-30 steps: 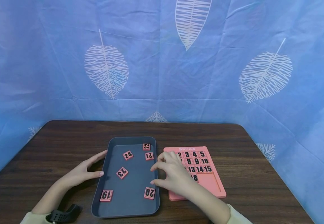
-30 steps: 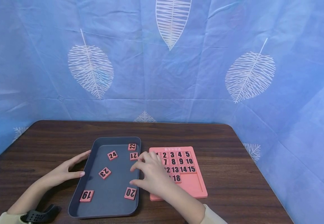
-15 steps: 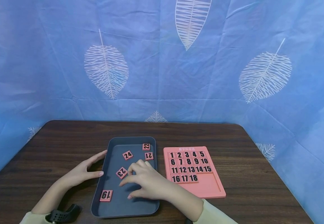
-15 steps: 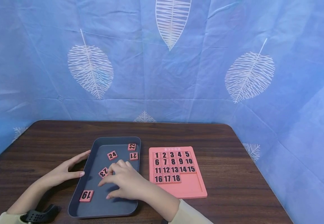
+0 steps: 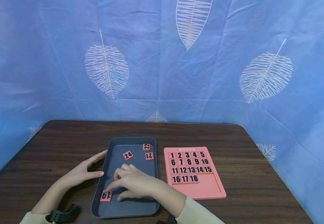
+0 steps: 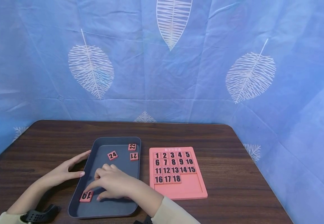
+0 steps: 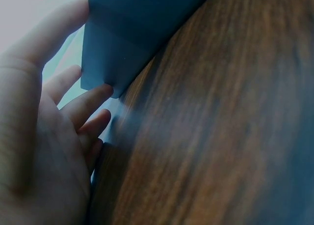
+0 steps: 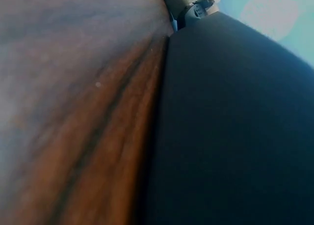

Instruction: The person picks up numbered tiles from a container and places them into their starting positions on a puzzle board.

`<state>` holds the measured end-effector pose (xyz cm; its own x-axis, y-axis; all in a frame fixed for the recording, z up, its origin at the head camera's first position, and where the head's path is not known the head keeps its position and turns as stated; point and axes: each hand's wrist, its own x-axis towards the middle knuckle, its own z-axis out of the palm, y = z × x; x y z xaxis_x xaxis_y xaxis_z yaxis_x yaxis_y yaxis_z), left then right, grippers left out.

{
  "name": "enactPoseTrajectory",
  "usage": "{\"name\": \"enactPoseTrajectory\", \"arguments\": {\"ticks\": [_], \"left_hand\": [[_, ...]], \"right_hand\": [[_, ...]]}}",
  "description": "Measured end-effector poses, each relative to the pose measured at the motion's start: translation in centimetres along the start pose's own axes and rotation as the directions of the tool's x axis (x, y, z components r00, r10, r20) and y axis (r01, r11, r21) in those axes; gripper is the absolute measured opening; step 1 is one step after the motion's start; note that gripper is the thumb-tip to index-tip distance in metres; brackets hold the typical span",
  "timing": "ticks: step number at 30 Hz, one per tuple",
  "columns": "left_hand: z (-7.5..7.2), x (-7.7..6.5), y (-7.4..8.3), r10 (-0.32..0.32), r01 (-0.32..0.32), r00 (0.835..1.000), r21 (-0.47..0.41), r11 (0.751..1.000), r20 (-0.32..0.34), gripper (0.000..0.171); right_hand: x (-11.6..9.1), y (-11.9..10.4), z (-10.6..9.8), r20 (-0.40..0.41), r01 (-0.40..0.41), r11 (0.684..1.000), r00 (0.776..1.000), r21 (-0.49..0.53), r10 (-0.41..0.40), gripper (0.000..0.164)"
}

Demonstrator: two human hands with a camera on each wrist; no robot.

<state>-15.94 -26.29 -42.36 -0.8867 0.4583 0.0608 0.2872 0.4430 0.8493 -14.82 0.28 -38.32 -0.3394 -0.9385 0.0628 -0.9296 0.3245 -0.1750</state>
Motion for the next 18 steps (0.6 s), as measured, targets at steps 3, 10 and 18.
{"name": "enactPoseTrajectory", "arguments": {"ticks": [3, 10, 18], "left_hand": [[0.0, 0.0, -0.1, -0.001, 0.001, 1.0, 0.001, 1.0, 0.001, 0.074], [0.0, 0.1, -0.4, -0.006, 0.006, 1.0, -0.012, 1.0, 0.0, 0.074], [-0.1, 0.0, -0.3, 0.003, -0.003, 1.0, 0.0, 1.0, 0.01, 0.074]], "right_hand": [[0.5, 0.1, 0.3, 0.017, 0.012, 1.0, 1.0, -0.02, -0.012, 0.046], [1.4, 0.1, 0.5, 0.053, 0.027, 0.999, 0.998, -0.037, -0.025, 0.045], [1.8, 0.1, 1.0, 0.091, 0.032, 0.998, 0.995, -0.054, -0.027, 0.047]]}}
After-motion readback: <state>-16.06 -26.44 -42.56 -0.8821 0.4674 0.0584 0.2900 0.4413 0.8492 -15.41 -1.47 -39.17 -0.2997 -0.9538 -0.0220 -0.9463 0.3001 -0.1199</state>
